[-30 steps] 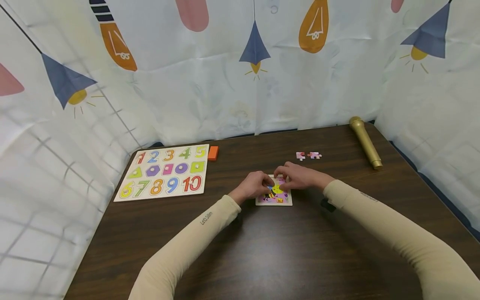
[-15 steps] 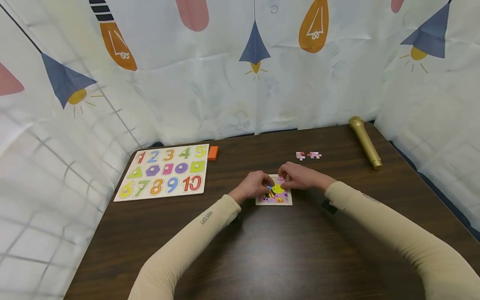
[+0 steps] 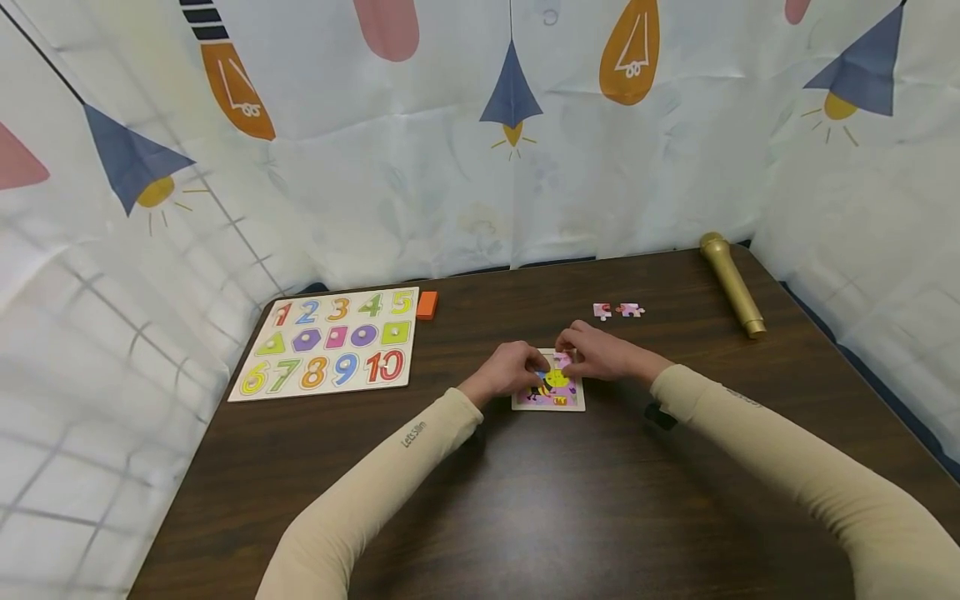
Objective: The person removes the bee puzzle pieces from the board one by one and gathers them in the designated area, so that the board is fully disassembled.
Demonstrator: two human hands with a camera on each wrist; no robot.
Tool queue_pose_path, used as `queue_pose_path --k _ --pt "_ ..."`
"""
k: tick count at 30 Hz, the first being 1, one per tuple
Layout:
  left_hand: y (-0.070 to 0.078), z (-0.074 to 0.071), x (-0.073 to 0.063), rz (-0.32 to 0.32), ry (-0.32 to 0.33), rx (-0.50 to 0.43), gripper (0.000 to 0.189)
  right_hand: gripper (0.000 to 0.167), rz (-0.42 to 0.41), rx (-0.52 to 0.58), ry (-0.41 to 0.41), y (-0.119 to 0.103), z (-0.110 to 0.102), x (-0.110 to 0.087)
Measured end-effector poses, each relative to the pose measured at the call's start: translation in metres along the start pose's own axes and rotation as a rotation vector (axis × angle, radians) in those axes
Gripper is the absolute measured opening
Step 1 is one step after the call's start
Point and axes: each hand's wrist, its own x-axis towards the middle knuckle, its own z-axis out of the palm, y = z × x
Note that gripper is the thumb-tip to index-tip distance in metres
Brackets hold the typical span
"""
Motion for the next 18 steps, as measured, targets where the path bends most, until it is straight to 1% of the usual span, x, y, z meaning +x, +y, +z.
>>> queue_pose_path --k 5,8,10,13,16,18 --pt "0.0001 0.0001 0.0003 0.007 -0.001 0.01 0.02 0.035 -0.045 -0.012 0.024 0.0006 0.003 -0.0014" --pt "0.0003 0.0 0.0004 0.011 -0.001 0.018 0.02 0.032 -0.062 -0.018 0.061 0.0013 0.0029 -0.0017" --pt "0.0003 -0.0001 0.0004 0.008 -0.001 0.017 0.02 0.028 -0.055 -0.001 0.081 0.0017 0.0015 -0.0017" --pt "0.0001 0.0 0.0002 -0.003 0.0 0.008 0.02 0.025 0.0 0.048 0.095 0.0028 -0.001 -0.0009" --pt "-0.0004 0.0005 0.0003 -0.015 0.001 0.0 0.019 0.024 0.073 0.09 0.108 0.0044 -0.0033 -0.0004" --pt "-0.0007 0.0009 0.0006 -0.019 0.002 -0.002 0.019 0.024 0.117 0.087 0.124 0.006 -0.0044 -0.0005"
